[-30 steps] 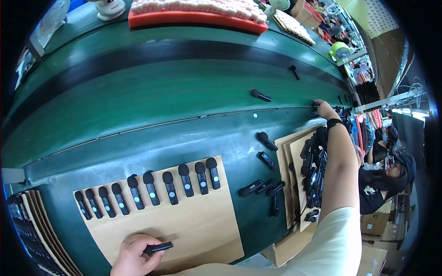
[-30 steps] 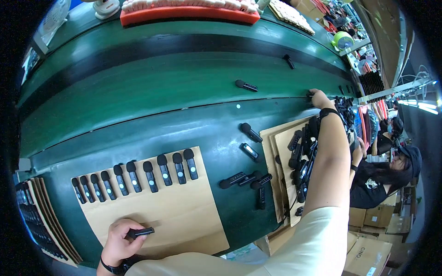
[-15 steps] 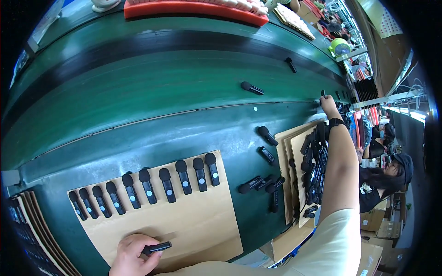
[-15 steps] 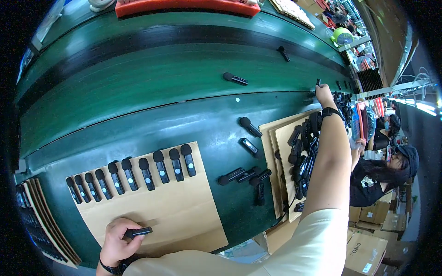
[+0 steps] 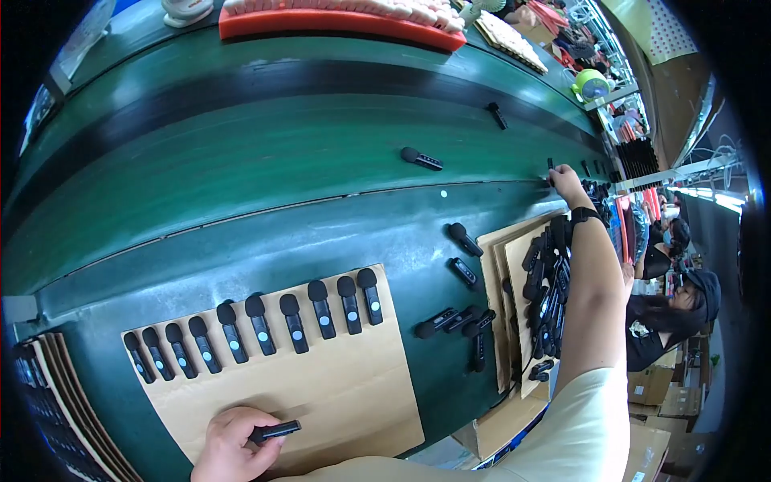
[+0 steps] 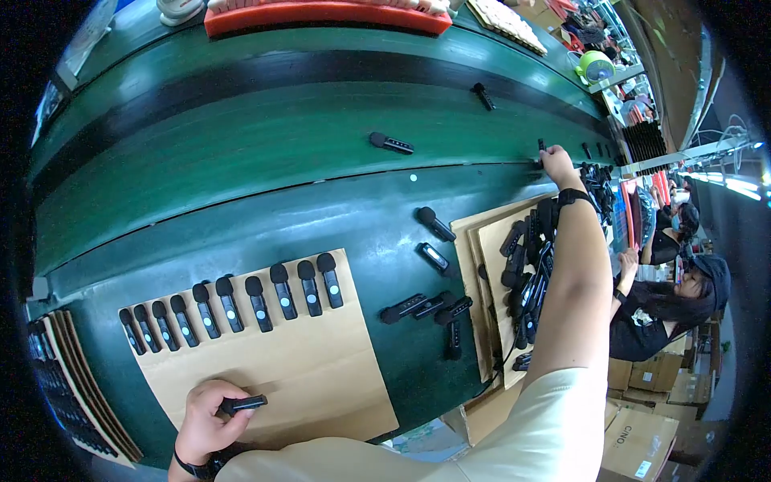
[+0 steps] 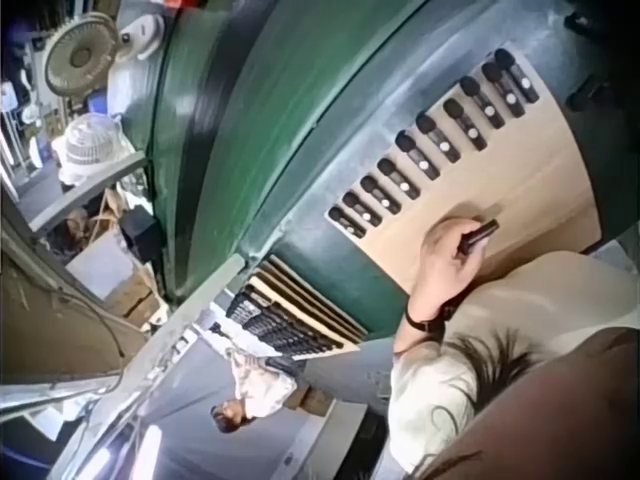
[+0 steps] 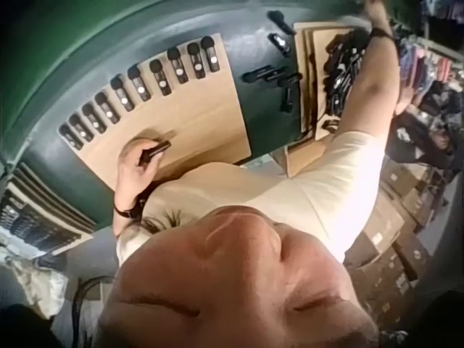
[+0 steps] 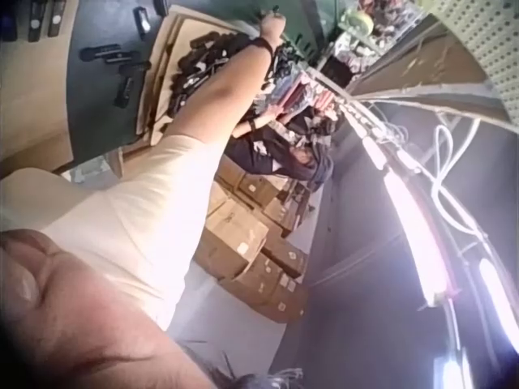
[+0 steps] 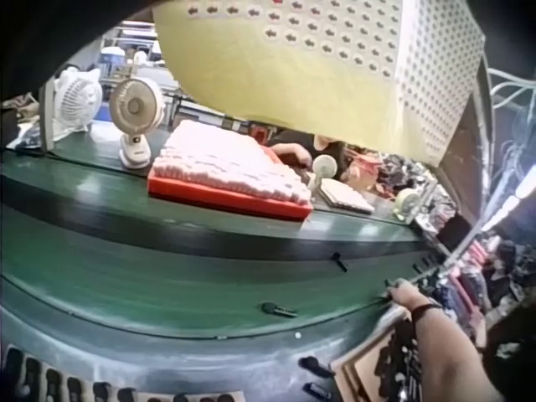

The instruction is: The person places a cardboard sheet on the table, picks up microphones from the conveyor belt, and presses their buttons. They then arrange the microphones in rows on the cardboard sheet.

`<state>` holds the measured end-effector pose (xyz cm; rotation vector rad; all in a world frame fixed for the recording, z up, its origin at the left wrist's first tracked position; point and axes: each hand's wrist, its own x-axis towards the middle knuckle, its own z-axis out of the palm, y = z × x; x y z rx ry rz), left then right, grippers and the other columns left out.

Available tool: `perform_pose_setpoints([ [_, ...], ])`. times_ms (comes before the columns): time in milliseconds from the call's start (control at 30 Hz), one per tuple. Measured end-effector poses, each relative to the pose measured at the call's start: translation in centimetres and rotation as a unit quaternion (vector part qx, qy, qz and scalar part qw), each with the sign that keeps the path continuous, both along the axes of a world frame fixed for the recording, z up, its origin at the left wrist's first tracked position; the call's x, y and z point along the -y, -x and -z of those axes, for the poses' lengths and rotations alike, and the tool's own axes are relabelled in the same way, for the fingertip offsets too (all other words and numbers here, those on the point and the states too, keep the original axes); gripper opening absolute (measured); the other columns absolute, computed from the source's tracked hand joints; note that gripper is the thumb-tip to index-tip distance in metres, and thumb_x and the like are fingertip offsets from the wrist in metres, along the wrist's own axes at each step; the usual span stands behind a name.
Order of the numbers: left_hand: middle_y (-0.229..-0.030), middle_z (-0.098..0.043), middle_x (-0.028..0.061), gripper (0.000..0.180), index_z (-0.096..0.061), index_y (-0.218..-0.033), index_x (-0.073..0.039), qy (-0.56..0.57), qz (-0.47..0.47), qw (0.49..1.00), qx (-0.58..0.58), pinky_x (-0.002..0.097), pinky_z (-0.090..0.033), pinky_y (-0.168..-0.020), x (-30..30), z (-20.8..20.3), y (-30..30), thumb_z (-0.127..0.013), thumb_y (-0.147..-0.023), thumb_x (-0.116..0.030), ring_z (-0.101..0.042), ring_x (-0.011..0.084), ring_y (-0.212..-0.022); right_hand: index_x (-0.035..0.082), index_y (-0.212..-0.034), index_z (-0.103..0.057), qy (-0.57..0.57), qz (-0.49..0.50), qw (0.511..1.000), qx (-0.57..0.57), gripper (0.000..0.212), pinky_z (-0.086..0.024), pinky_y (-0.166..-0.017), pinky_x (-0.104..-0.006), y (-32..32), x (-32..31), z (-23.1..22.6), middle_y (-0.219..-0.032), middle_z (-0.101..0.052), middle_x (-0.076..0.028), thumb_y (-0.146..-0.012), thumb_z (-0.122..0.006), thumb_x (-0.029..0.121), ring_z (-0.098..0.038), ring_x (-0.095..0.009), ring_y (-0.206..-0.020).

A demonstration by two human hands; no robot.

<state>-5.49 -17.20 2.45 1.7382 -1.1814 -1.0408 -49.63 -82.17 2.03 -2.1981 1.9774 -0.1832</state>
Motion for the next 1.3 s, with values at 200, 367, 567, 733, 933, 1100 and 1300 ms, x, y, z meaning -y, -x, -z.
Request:
perform_pose_setpoints([
  [200,-0.077,-0.067,0.0103,0.017,-0.066,-0.085,-0.004,-0.007,-0.002,1.0,-0.006,0.0331,-0.051,-0.066,0.0,-0.2,0.0,-0.075,-0.071,-0.004,-0.065,0.026,-0.07,0.001,-0.074,-0.059,-0.068,-0.106,0.969,-0.213,0.017,-0.045,-0.051,-0.0303,-4.0,-1.3,-5.3,-0.068,-0.062,-0.008,-0.082,-0.065,0.015,-0.055,-0.017,-0.054],
  [367,-0.077,-0.067,0.01,0.017,-0.066,-0.085,-0.004,-0.028,-0.017,0.999,-0.013,0.0325,-0.051,-0.066,-0.2,-0.5,0.1,-0.076,-0.071,-0.004,-0.066,0.0252,-0.07,0.001,-0.069,-0.059,-0.119,-0.017,0.99,-0.079,0.02,-0.042,-0.045,-0.0335,-12.8,-2.0,-5.5,-0.063,-0.06,-0.008,-0.081,-0.068,0.015,-0.054,-0.018,-0.049],
  [567,-0.077,-0.067,0.0096,0.017,-0.066,-0.086,-0.004,-0.008,0.006,1.0,-0.007,0.0317,-0.051,-0.064,0.0,-0.2,-0.1,-0.076,-0.071,-0.004,-0.065,0.0246,-0.07,-0.003,-0.079,-0.066,-0.032,-0.104,0.968,-0.226,0.024,-0.047,-0.048,-0.0387,-15.9,-1.2,-2.3,-0.065,-0.063,-0.013,-0.082,-0.073,0.021,-0.061,-0.026,-0.053],
  [733,-0.077,-0.067,0.0091,0.017,-0.065,-0.085,-0.004,0.004,0.011,1.0,-0.009,0.0314,-0.051,-0.064,0.0,-0.3,-0.2,-0.076,-0.072,-0.003,-0.065,0.0241,-0.069,-0.002,-0.086,-0.07,-0.085,-0.068,0.96,-0.259,0.028,-0.053,-0.059,-0.0419,-18.1,-1.0,-2.7,-0.075,-0.069,-0.018,-0.081,-0.075,0.025,-0.067,-0.032,-0.065],
  [933,-0.077,-0.067,0.009,0.018,-0.065,-0.087,-0.004,-0.002,0.019,1.0,-0.016,0.0312,-0.051,-0.063,-0.1,-0.3,-0.3,-0.076,-0.073,-0.004,-0.066,0.0239,-0.069,-0.003,-0.102,-0.069,0.077,-0.171,0.974,-0.126,0.035,-0.052,-0.082,-0.0418,-21.7,-0.4,-0.4,-0.101,-0.068,-0.023,-0.082,-0.072,0.026,-0.066,-0.037,-0.093],
  [1100,-0.078,-0.067,0.0091,0.019,-0.064,-0.089,-0.004,0.013,0.033,0.999,-0.03,0.0307,-0.051,-0.062,0.3,-0.1,-0.3,-0.076,-0.073,-0.005,-0.066,0.0232,-0.069,-0.002,-0.106,-0.064,0.052,-0.208,0.955,-0.204,0.035,-0.054,-0.078,-0.0425,-23.5,-0.9,-0.3,-0.1,-0.069,-0.023,-0.082,-0.069,0.023,-0.067,-0.034,-0.09],
  [1300,-0.08,-0.067,0.009,0.019,-0.064,-0.09,-0.002,0.01,0.032,0.999,-0.007,0.0284,-0.051,-0.061,0.0,-0.3,-0.5,-0.076,-0.075,-0.004,-0.066,0.0202,-0.07,-0.004,-0.102,-0.061,-0.117,-0.209,0.971,-0.029,0.03,-0.05,-0.085,-0.0421,-31.9,-11.2,-5.3,-0.102,-0.067,-0.023,-0.084,-0.061,0.02,-0.065,-0.033,-0.096],
])
